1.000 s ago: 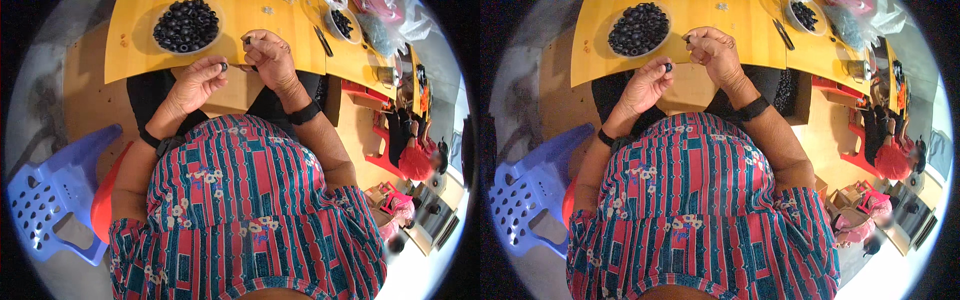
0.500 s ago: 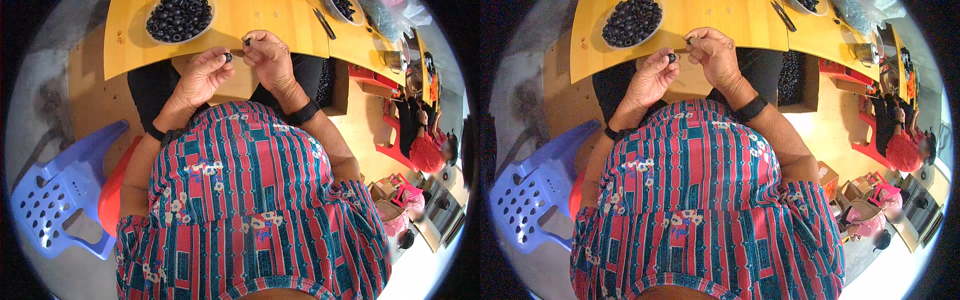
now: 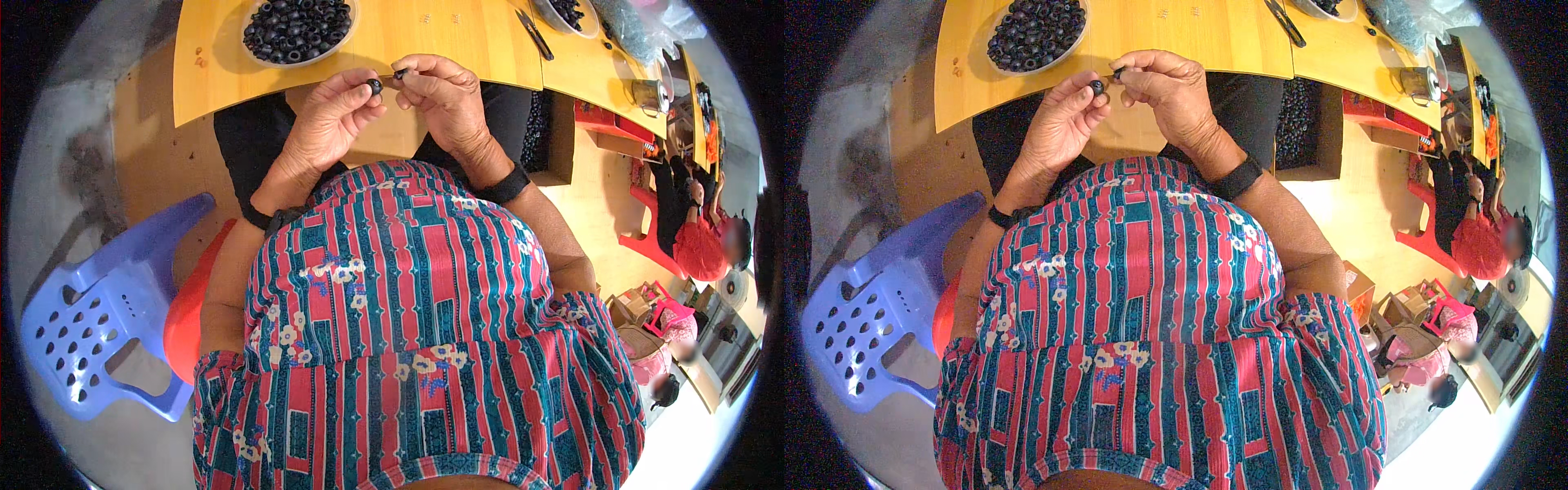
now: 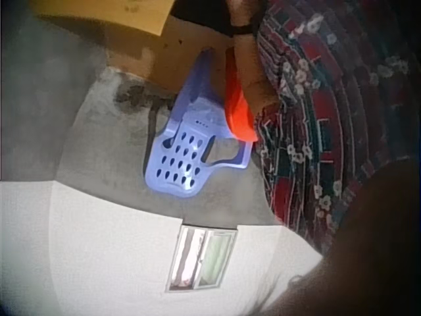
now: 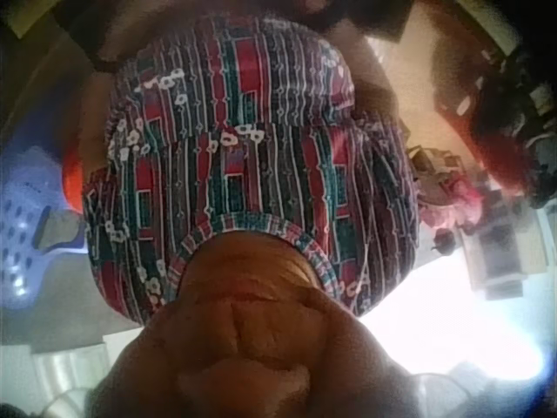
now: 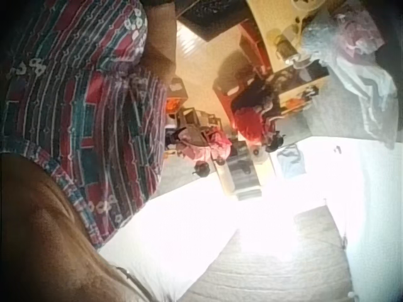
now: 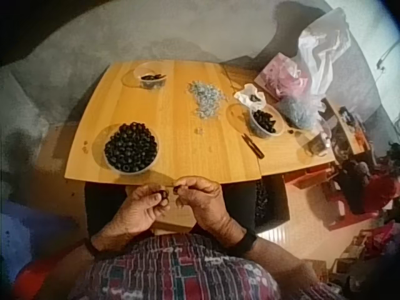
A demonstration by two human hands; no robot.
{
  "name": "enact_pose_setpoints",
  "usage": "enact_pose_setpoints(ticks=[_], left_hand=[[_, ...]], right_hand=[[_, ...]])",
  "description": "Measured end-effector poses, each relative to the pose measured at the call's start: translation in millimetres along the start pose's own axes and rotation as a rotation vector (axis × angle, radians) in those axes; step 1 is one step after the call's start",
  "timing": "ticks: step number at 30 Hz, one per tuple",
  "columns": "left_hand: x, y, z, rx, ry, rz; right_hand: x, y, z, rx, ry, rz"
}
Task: The person assembles small black plastic components by hand.
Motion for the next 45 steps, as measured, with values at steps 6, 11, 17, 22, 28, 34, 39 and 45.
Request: enact_pose_setpoints(ticks=[6,11,17,22,28,34,39,45], left_hand=[[1.5,1.7,0.3,0.021,0.009,-0.025],[2.3,4.6,0.9,0.005,0.014,-0.051],[0.2,7.1,-2.1,-0.011,0.017,-0.077],[-1.9,6.2,-5.7,-0.039,0.025,-0.126],[-0.8,5.7,-6.3,-0.019,0.012,-0.097],[-2.3,10.3,-7.6,-0.009,0.017,-0.131],[-0.7,12.6,-7.6,-0.014,0.018,-0.166],[-0.2,6.5,-8.7,-0.02,0.008,-0.181]], right_hand=[[-3.5,1.0,1.7,0.046,-0.029,0.031],[-5.2,-1.4,4.0,0.07,-0.026,0.014],[-1.9,0.1,5.3,0.063,0.017,-0.005],[-3.5,-3.1,3.5,0.044,0.045,0.014],[-8.4,-8.8,1.4,0.033,0.023,-0.019],[-8.5,-10.9,1.9,0.014,0.019,-0.016],[-12.3,-16.2,2.7,0.044,0.021,-0.03],[-12.1,-13.8,2.2,0.023,-0.008,0.045]])
Point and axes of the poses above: each hand's wrist, its own z-axis away from the middle knuckle, its own y-axis out of the palm, x = y × z, the point moved 2 cm from there along -z, towards the middle knuckle, and after that the axes turned 1 degree about -z, right-handed, at the moved point
